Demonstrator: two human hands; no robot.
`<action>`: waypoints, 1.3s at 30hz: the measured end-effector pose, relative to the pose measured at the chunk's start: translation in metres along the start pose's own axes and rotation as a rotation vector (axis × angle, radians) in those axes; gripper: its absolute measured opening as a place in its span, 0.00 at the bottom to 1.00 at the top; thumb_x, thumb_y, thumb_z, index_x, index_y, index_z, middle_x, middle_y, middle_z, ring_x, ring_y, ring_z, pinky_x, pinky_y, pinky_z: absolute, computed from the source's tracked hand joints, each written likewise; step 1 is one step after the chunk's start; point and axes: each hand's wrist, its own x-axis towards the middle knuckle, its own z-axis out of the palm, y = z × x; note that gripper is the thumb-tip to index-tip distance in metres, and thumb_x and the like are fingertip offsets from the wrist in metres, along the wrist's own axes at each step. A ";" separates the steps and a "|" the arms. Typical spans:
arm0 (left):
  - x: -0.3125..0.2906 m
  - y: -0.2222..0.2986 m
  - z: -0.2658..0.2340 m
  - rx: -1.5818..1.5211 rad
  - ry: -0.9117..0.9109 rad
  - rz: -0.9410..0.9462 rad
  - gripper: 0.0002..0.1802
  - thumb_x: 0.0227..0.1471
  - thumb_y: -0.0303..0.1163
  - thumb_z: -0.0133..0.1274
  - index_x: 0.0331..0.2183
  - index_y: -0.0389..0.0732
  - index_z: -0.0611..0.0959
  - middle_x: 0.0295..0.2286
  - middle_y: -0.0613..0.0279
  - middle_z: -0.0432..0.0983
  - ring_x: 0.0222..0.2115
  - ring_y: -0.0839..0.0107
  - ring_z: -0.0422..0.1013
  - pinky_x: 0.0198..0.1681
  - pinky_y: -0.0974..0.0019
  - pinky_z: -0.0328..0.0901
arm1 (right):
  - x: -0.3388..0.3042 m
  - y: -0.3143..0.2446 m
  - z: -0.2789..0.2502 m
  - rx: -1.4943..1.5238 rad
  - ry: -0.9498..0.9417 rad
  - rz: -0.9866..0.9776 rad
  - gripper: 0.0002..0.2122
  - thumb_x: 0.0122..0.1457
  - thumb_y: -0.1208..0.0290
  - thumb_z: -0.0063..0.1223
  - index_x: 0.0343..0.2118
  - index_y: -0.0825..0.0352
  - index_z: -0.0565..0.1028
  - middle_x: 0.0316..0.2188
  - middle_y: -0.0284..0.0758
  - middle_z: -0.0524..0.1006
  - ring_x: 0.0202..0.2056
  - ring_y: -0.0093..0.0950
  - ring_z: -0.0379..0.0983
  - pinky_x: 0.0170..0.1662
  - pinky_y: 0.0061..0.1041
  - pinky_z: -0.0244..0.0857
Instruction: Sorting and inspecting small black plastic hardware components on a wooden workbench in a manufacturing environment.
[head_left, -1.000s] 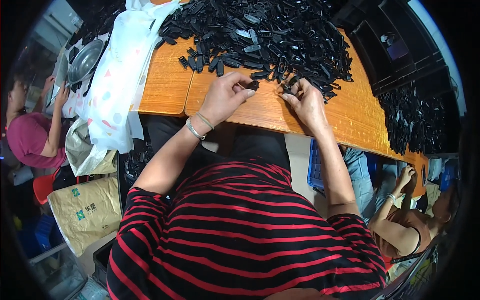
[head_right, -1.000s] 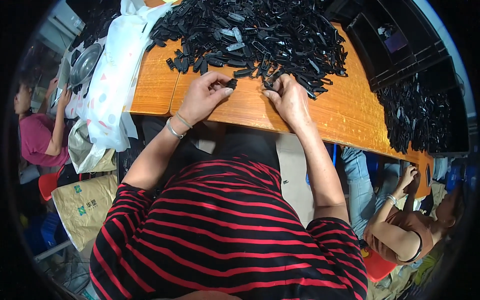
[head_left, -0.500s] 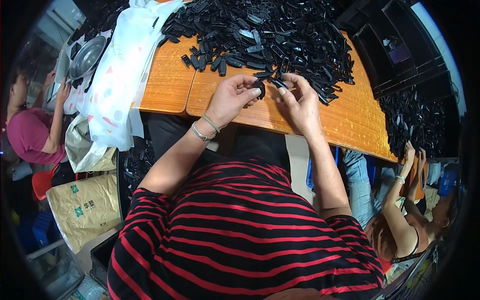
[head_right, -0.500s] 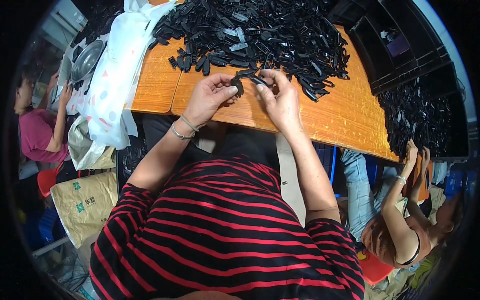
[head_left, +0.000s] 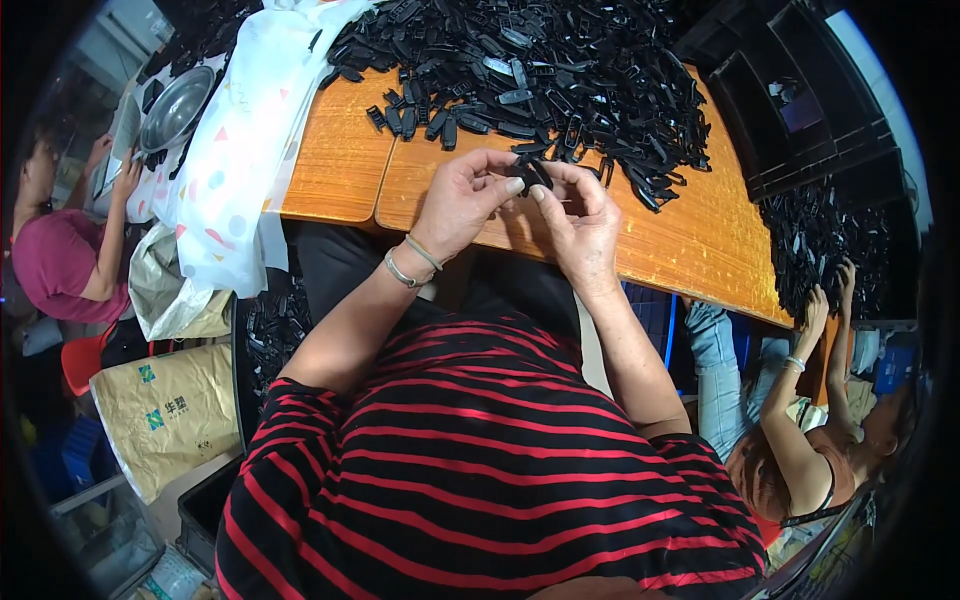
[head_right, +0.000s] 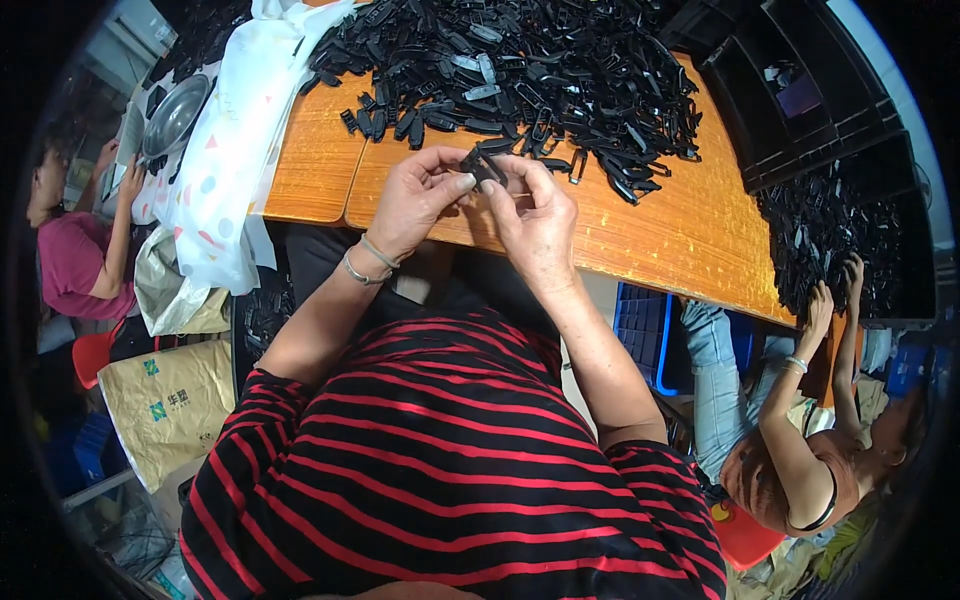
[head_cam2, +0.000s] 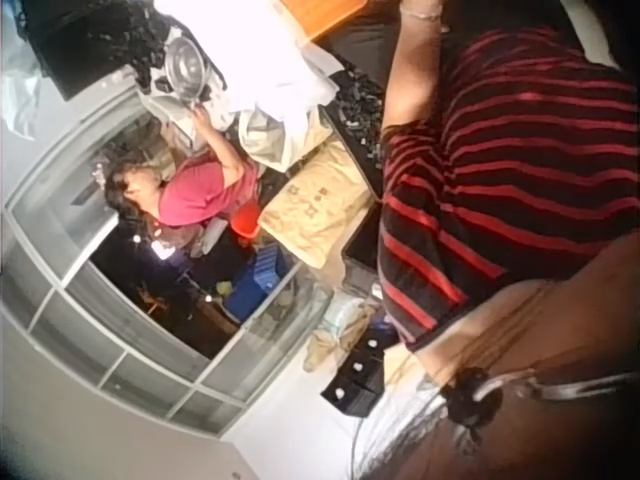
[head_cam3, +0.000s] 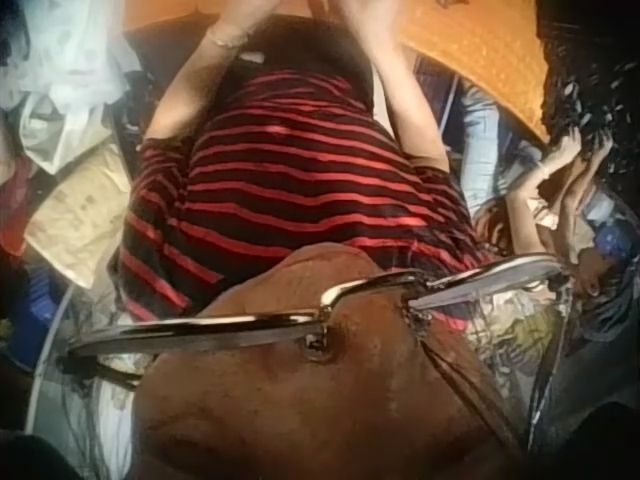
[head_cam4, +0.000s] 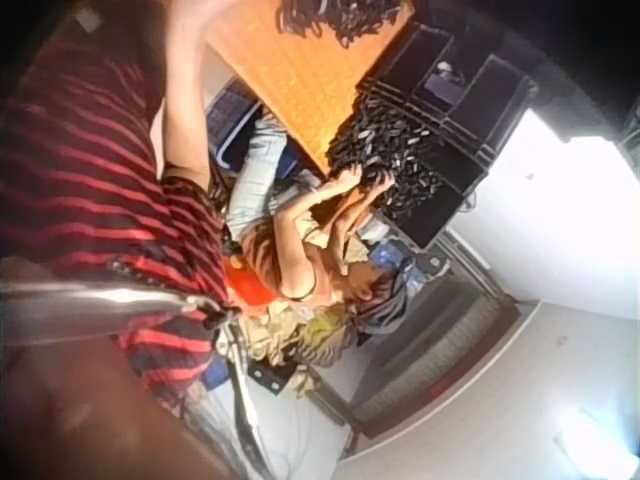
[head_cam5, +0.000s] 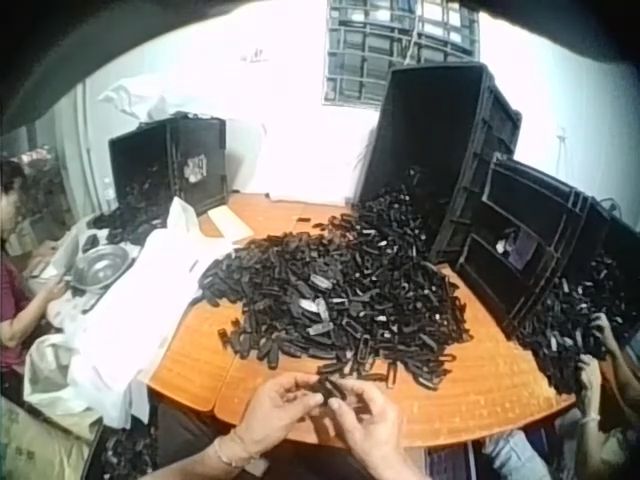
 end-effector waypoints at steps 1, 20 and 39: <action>0.000 -0.001 -0.001 0.000 -0.003 0.003 0.14 0.55 0.25 0.55 0.44 0.34 0.76 0.31 0.68 0.76 0.28 0.84 0.71 0.32 0.80 0.67 | -0.001 0.000 0.000 0.000 -0.002 -0.001 0.12 0.56 0.80 0.58 0.44 0.69 0.75 0.31 0.26 0.76 0.33 0.13 0.71 0.38 0.13 0.67; -0.010 -0.007 0.004 0.048 0.055 0.129 0.16 0.54 0.22 0.55 0.46 0.33 0.78 0.31 0.67 0.77 0.29 0.84 0.71 0.32 0.79 0.68 | -0.011 0.005 0.009 -0.070 0.063 -0.084 0.10 0.52 0.81 0.62 0.38 0.69 0.76 0.27 0.26 0.72 0.30 0.14 0.68 0.33 0.14 0.66; -0.030 0.020 0.016 0.174 -0.072 0.243 0.10 0.61 0.33 0.49 0.37 0.36 0.77 0.31 0.68 0.74 0.29 0.83 0.66 0.33 0.80 0.62 | -0.030 0.003 0.027 -0.124 -0.079 -0.284 0.22 0.51 0.83 0.59 0.50 0.69 0.68 0.37 0.37 0.73 0.30 0.23 0.73 0.30 0.20 0.69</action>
